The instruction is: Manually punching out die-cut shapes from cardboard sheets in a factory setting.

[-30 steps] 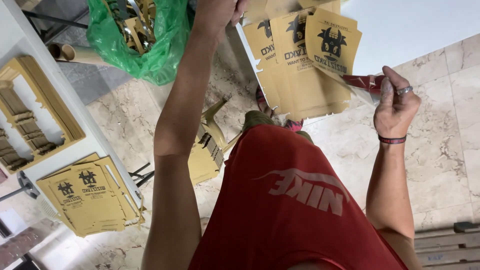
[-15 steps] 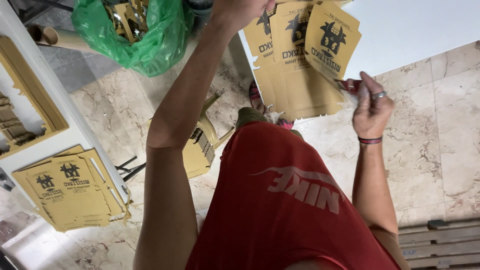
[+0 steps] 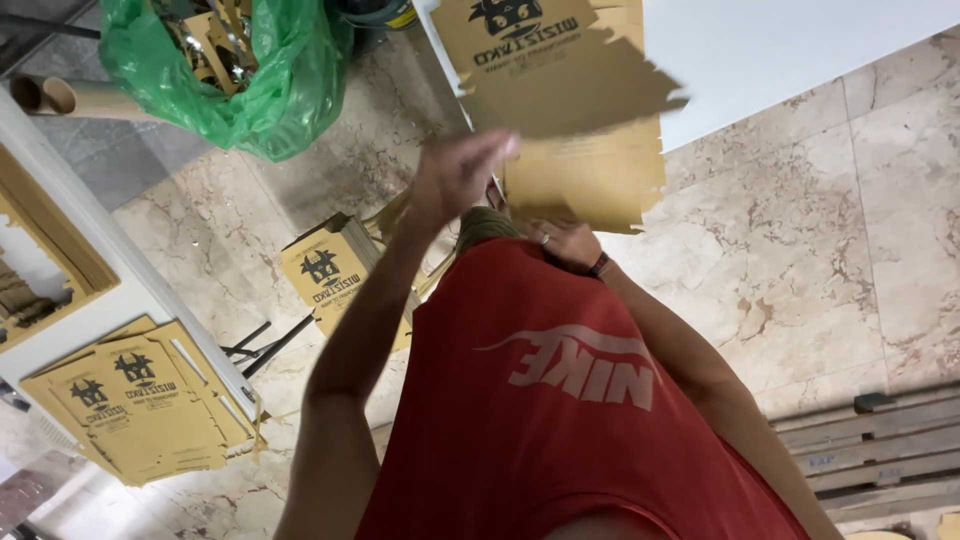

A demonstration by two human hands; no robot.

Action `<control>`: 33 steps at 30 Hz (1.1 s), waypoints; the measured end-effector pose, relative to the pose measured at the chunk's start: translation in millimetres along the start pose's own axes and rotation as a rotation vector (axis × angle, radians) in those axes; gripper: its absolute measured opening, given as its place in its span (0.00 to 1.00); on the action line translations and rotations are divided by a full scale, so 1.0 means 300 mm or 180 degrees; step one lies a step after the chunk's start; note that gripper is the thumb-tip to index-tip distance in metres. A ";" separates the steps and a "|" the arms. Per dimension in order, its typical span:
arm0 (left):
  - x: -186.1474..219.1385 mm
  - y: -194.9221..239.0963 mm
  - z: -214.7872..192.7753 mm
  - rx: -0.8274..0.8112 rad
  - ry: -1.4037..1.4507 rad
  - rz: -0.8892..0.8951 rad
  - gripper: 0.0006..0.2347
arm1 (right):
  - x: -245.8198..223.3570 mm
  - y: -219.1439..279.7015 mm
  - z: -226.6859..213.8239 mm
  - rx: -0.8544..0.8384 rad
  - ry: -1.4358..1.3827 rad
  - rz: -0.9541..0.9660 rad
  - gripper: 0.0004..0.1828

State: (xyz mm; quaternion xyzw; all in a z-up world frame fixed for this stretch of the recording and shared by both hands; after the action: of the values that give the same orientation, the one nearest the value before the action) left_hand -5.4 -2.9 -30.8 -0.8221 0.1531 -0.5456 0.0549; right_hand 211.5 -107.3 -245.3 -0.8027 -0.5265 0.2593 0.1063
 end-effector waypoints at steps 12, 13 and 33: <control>-0.350 0.459 0.326 -0.0773 0.0065 -0.1860 0.12 | -0.035 0.056 -0.052 -0.0246 -0.0387 0.0132 0.09; -0.350 0.463 0.338 -0.0879 0.0083 -0.1889 0.12 | -0.036 0.073 -0.080 -0.0097 -0.0511 0.0412 0.09; -0.836 0.166 0.157 0.1217 0.0455 -0.4067 0.30 | 0.743 -0.147 -0.073 -0.0047 0.0156 0.3310 0.36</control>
State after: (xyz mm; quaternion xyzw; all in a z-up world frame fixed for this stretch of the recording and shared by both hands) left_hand -61.8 24.5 -283.2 -0.6889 -0.4598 -0.5415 -0.1444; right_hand 257.6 114.3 -274.9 -0.9647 -0.0574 0.2553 -0.0299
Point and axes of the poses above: each hand's wrist, its own y-axis away from the middle knuckle, its own z-axis out of the palm, x = y × z, the point moved 4 cm from there along -y, towards the middle knuckle, and after that the axes turned 5 degrees about -z, right-handed, at the moved point
